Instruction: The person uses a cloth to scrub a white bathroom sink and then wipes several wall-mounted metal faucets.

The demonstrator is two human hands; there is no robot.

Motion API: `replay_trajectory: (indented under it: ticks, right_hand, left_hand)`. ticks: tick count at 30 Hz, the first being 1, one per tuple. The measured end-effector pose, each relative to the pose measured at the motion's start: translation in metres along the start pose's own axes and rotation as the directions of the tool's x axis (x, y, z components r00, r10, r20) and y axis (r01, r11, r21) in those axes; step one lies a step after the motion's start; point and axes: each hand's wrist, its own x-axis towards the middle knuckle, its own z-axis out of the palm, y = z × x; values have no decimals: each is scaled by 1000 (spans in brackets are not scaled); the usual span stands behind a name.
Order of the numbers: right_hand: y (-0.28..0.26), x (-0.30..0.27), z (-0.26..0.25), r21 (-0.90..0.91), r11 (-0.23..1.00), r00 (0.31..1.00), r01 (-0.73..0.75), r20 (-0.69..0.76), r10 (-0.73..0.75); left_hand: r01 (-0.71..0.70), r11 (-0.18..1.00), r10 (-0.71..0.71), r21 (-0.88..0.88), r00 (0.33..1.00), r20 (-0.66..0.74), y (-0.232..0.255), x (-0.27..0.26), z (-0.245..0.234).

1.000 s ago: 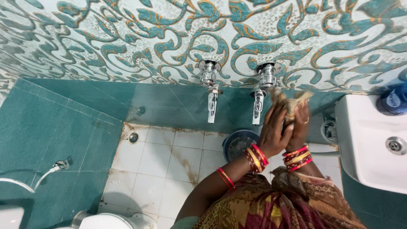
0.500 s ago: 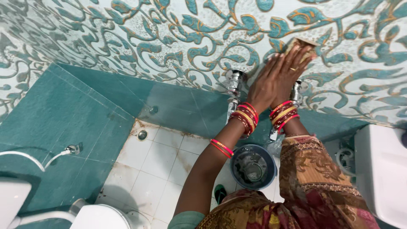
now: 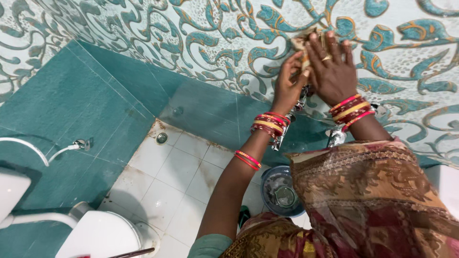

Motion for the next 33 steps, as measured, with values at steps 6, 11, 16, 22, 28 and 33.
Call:
replay_trajectory:
  ticks: [6,11,16,22,28,33]
  right_hand:
    - [28,-72,-19,-569,741,934,-357,-225,277]
    - [37,-107,16,-30,791,782,-611,-178,598]
    - [41,-66,52,-184,911,882,-369,-378,281]
    - [-40,15,67,-101,946,950,-309,-68,303]
    - [-104,31,130,-93,969,974,-228,-31,226]
    - [-123,0,190,-130,967,970,-221,78,232]
  left_hand:
    - [-531,474,305,703,848,434,-8,-21,58]
    - [-643,269,298,717,764,573,-23,-17,78]
    - [-524,113,54,844,851,522,0,9,37]
    - [-215,408,123,887,976,179,-10,17,-40]
    - [-134,422,60,897,991,120,-73,-10,-110]
    - [-131,383,-16,914,989,148,-124,-51,-136]
